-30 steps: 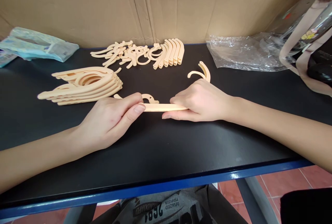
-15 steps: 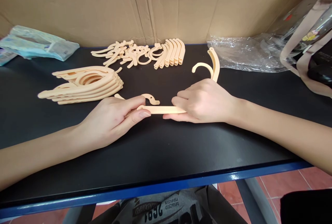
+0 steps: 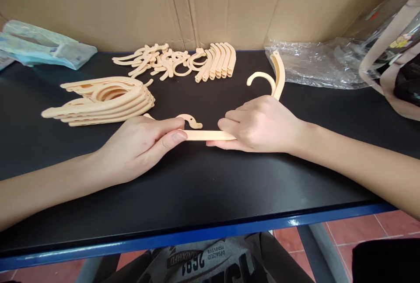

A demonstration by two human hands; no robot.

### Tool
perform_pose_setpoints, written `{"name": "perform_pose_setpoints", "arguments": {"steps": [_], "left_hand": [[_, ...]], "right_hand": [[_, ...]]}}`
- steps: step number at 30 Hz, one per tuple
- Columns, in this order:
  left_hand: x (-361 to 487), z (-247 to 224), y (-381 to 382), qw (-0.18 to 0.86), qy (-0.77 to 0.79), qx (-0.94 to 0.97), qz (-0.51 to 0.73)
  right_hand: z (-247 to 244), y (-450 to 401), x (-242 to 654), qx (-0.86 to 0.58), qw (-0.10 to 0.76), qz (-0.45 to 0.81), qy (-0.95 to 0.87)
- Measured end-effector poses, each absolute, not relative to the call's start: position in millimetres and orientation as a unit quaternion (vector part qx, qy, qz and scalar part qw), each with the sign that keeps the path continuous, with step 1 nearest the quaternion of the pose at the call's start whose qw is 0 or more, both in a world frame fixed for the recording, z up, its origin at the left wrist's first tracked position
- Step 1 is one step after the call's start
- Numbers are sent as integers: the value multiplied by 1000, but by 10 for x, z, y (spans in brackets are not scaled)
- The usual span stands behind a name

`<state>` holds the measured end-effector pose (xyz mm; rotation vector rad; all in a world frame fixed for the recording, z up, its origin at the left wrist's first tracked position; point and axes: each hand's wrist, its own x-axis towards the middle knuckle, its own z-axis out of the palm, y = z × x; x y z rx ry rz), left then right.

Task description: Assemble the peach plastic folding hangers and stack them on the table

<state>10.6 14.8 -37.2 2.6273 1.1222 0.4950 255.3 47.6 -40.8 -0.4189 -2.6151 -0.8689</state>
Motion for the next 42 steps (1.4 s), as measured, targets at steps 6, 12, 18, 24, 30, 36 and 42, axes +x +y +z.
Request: {"name": "perform_pose_setpoints", "arguments": {"steps": [6, 12, 18, 24, 30, 36, 42], "left_hand": [[118, -344, 139, 159, 399, 887, 171], [109, -349, 143, 174, 397, 884, 177], [98, -374, 155, 176, 401, 881, 178], [113, -371, 141, 142, 389, 897, 156], [114, -373, 137, 120, 375, 906, 154], [104, -368, 131, 116, 373, 908, 151], [110, -382, 138, 113, 366, 909, 163]], "right_hand": [[-409, 468, 2546, -148, 169, -299, -927], [-398, 462, 2544, -155, 164, -286, -931], [-411, 478, 2554, -163, 157, -231, -946], [-465, 514, 2573, -173, 162, -145, -961], [-435, 524, 2572, -180, 129, -100, -970], [-422, 531, 2575, -176, 128, -85, -972], [-425, 538, 2578, -174, 131, -89, -972]]}}
